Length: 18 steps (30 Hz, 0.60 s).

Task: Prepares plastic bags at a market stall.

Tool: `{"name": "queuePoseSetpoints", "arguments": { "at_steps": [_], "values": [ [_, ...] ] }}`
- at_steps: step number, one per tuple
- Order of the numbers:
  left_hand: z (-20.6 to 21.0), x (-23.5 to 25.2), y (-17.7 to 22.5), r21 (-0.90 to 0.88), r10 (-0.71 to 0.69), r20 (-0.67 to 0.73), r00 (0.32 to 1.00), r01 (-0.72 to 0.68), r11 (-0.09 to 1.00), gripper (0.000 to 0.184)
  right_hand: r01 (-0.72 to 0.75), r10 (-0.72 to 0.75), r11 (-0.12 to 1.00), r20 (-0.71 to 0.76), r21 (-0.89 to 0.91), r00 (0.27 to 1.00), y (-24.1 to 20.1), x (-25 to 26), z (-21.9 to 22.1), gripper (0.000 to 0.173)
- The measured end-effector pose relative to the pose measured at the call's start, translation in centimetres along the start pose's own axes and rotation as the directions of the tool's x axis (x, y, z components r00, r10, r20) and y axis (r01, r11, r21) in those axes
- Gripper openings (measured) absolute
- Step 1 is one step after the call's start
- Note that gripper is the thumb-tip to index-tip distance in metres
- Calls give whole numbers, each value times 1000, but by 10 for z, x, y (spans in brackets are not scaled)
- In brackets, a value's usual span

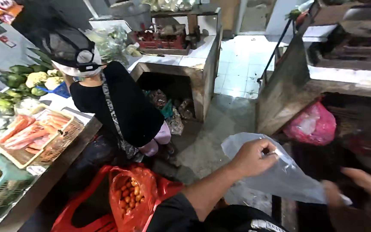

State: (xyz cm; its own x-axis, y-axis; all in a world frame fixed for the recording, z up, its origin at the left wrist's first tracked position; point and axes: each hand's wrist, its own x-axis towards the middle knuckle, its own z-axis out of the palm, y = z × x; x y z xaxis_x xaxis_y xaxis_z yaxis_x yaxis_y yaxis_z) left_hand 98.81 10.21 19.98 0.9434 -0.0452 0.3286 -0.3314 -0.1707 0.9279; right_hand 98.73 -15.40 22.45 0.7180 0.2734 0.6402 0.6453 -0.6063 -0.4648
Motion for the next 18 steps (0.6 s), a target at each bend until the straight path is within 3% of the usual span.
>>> {"name": "queuePoseSetpoints", "arguments": {
  "at_steps": [2, 7, 14, 18],
  "values": [
    [-6, -5, 4, 20, 23, 47, 999, -24, 1000, 13, 49, -67, 994, 176, 101, 982, -18, 17, 30, 50],
    [-38, -12, 2, -12, 44, 51, 998, -43, 999, 16, 2, -80, 948, 234, 318, 969, -35, 35, 85, 21],
    [-64, -5, -2, 15, 4, -65, 998, -3, 1000, 17, 70, -124, 971, 232, 226, 965, -50, 52, 115, 31],
    [-72, 1, -7, 24, 36, -5, 999, -36, 999, 16, 36, -88, 965, 192, 259, 977, -49, 62, 122, 23]
  ]
}}
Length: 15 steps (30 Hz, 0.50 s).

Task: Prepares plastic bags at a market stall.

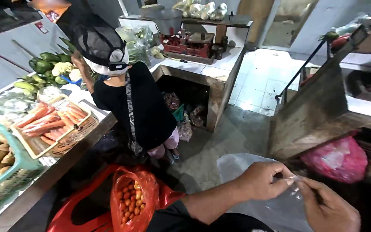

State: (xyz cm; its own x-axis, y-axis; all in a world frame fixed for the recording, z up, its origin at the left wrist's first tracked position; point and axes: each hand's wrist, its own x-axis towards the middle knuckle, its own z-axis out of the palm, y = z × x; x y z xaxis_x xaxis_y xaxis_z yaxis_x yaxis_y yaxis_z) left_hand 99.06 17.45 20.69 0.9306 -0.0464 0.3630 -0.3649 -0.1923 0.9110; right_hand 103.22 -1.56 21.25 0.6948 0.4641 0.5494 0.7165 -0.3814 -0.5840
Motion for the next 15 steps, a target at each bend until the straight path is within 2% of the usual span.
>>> {"name": "queuePoseSetpoints", "arguments": {
  "at_steps": [2, 5, 8, 13, 15],
  "values": [
    [-2, 2, -3, 42, -12, 42, 999, 10, 999, 15, -27, 26, 999, 47, 21, 999, 1, 3, -1, 24],
    [-1, 4, -7, 85, -28, 15, 1000, 26, 996, 16, -41, 38, 997, 39, 72, 999, 3, 5, 3, 22],
    [-7, 6, -7, 119, 0, 3, 1000, -1, 993, 14, -24, 26, 994, -14, 103, 1000, 7, 10, 8, 21],
    [-12, 8, -7, 224, 79, -50, 996, -66, 972, 21, -6, 2, 983, 18, 181, 1000, 7, 14, 8, 19],
    [-14, 8, -6, 251, 102, -48, 994, -87, 964, 14, 23, -24, 980, 3, 197, 1000, 8, 16, 9, 18]
  ]
}}
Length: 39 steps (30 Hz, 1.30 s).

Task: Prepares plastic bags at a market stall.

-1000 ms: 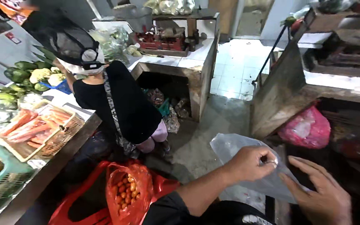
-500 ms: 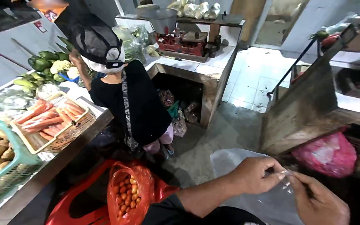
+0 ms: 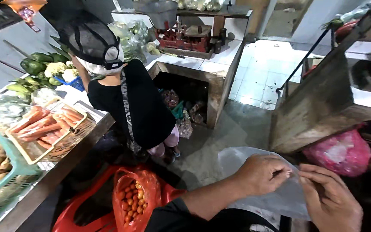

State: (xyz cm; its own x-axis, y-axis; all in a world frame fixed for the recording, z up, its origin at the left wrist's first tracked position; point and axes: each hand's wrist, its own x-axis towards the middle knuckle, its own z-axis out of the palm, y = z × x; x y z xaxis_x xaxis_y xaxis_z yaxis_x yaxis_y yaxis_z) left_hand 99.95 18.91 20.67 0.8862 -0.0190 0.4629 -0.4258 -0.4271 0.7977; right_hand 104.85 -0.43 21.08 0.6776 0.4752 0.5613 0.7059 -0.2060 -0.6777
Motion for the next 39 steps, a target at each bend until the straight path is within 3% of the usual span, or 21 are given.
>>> {"name": "queuePoseSetpoints", "arguments": {
  "at_steps": [4, 8, 12, 19, 24, 33, 37, 39],
  "values": [
    [-1, 0, 1, -20, 9, -91, 996, -11, 1000, 16, -67, 64, 996, 45, 65, 997, -8, 0, 2, 24],
    [-8, 0, 3, -56, -7, -8, 1000, 7, 998, 18, -159, 154, 980, 46, 121, 987, -14, 0, 3, 22],
    [-6, -2, 5, -45, -75, -8, 997, 74, 996, 14, -138, 138, 990, 10, 34, 990, -13, -2, -2, 18],
    [0, -6, 12, -31, -58, -39, 998, 56, 998, 14, -151, 152, 988, -49, 29, 987, -19, -4, -1, 13],
    [3, -8, 15, -60, -56, 50, 997, 59, 996, 15, -172, 171, 981, 18, 88, 985, -27, -3, -1, 11],
    [-5, -15, 20, -67, -63, 46, 997, 66, 996, 14, -174, 160, 969, 88, 175, 983, -25, -4, -7, 8],
    [-13, -24, 9, -42, -45, -114, 992, 40, 998, 24, -119, 111, 978, 54, 172, 992, -20, -3, -16, 9],
    [-29, -34, -16, 82, -208, -251, 945, 235, 968, 38, -98, 82, 971, 77, 219, 994, -15, -4, -27, 13]
  ]
}}
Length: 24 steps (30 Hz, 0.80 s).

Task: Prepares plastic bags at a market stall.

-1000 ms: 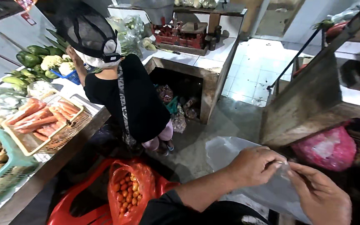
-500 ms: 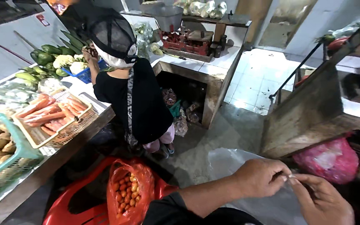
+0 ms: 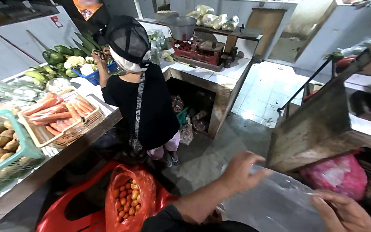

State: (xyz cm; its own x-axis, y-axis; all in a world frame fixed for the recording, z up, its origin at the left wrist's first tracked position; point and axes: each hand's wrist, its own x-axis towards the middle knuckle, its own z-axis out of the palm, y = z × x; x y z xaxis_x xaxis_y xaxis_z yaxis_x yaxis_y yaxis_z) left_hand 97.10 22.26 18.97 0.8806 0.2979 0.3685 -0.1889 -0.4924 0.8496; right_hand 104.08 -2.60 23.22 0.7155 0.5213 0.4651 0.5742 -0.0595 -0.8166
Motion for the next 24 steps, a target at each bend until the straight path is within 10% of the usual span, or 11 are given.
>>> {"name": "queuePoseSetpoints", "arguments": {
  "at_steps": [3, 6, 8, 13, 18, 24],
  "values": [
    [-18, -2, -72, 215, -490, -36, 871, 485, 848, 76, -35, 31, 994, 37, 108, 999, -8, 0, -15, 20],
    [-17, -15, -124, 52, -860, 200, 470, 871, 489, 93, -57, 43, 977, 70, 206, 997, -12, 0, -26, 21],
    [-6, -26, -136, -176, -865, 429, 262, 963, 205, 94, -34, 14, 970, 82, 242, 996, -8, 1, -32, 17],
    [18, -26, -138, -497, -714, 563, 417, 861, 111, 60, -35, 15, 952, 67, 304, 998, 2, -1, -50, 18],
    [26, -15, -115, -450, -750, 509, 422, 873, 187, 83, -12, -7, 965, 73, 261, 997, -7, -4, -57, 18],
    [53, -2, -132, -740, -404, 610, 681, 673, 17, 82, -104, 43, 908, 157, 407, 987, -22, -17, -80, 18]
  ]
}}
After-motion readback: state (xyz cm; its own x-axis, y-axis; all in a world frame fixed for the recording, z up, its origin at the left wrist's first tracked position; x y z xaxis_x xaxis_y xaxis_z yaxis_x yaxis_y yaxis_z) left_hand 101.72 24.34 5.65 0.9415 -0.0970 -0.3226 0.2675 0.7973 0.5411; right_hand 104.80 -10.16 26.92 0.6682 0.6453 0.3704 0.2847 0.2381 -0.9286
